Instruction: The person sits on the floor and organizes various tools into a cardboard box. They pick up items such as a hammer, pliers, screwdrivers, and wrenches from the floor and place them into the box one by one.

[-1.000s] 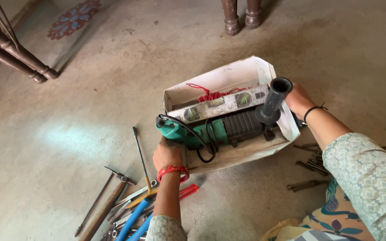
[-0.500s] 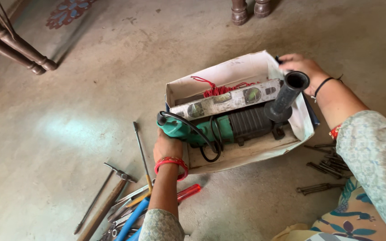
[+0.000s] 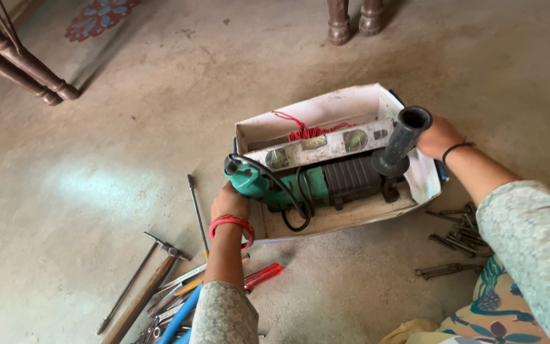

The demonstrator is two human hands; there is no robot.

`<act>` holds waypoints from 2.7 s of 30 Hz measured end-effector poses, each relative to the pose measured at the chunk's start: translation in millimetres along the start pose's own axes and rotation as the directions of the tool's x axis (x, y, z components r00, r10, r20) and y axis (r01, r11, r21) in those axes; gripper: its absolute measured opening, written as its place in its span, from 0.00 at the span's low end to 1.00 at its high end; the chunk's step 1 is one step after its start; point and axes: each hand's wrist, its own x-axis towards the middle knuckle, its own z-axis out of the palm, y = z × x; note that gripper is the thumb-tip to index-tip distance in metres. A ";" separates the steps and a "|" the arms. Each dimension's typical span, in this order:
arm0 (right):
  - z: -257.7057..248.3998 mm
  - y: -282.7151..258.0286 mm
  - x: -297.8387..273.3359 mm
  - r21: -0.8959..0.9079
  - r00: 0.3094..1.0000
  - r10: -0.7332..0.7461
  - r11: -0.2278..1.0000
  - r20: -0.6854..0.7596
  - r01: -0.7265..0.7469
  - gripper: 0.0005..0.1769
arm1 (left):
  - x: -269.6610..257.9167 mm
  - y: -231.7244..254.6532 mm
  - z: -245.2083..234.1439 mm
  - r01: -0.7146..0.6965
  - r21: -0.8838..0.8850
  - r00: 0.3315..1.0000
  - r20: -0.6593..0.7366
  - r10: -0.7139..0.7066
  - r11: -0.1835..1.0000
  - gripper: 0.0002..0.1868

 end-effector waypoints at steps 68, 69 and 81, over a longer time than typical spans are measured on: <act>-132.9 -199.0 -87.3 0.334 0.880 -0.308 0.838 -0.361 0.431 0.21 | -93.7 -76.5 -85.0 0.087 0.003 0.996 -0.003 -0.087 0.996 0.41; -127.8 -220.6 -103.6 0.334 0.865 -0.372 0.812 -0.337 0.479 0.19 | -100.5 -82.4 -92.0 0.089 0.028 0.996 0.001 -0.089 0.996 0.39; -48.7 -389.2 -242.2 0.007 0.591 -0.750 0.617 -0.297 0.787 0.10 | -148.8 -171.9 -164.6 0.239 0.089 0.970 0.025 -0.242 0.967 0.31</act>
